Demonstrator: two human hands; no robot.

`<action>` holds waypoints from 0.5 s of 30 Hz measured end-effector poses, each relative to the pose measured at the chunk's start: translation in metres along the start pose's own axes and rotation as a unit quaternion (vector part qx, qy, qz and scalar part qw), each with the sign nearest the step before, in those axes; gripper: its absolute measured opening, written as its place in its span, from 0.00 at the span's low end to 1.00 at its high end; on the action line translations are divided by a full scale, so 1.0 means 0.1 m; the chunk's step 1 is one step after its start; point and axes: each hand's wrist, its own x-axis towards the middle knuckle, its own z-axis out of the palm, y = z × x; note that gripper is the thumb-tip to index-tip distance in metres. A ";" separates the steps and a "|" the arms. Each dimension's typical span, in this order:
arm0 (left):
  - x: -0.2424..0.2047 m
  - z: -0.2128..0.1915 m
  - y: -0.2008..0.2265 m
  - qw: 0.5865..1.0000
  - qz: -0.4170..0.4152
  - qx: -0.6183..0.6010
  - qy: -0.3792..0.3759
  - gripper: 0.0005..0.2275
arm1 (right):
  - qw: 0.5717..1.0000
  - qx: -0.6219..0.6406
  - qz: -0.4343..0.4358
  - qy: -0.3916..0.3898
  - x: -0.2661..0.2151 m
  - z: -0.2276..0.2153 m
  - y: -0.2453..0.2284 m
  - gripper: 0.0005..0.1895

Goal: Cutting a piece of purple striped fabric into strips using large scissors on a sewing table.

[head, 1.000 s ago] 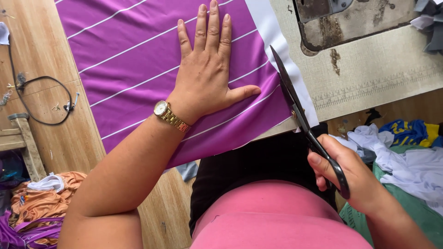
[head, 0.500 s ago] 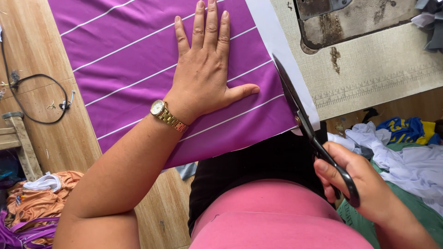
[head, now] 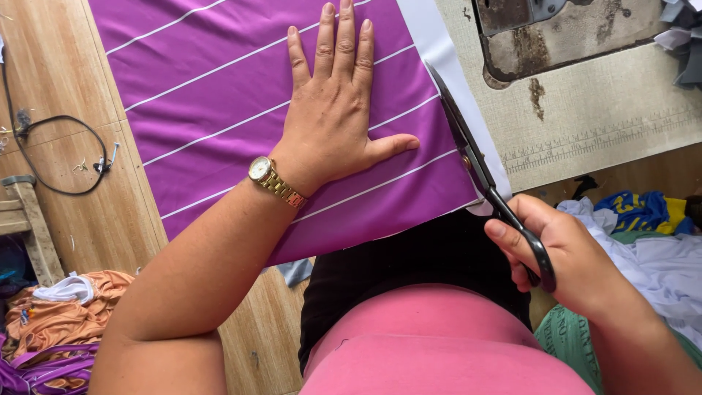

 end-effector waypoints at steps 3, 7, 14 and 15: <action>0.00 -0.01 0.00 1.000 0.002 0.006 0.001 0.64 | 0.999 0.003 -0.040 -0.015 0.07 -0.03 -0.08 0.21; -0.02 -0.01 0.04 1.000 -0.005 0.009 -0.008 0.64 | 1.000 0.002 -0.027 -0.006 0.15 0.01 -0.28 0.21; -0.16 0.01 0.18 1.000 0.000 0.015 -0.024 0.64 | 0.999 0.020 -0.044 0.007 0.00 0.07 -0.01 0.22; -0.19 0.00 0.22 0.999 -0.003 0.020 -0.042 0.64 | 0.998 0.035 -0.054 -0.003 -0.03 0.08 0.08 0.21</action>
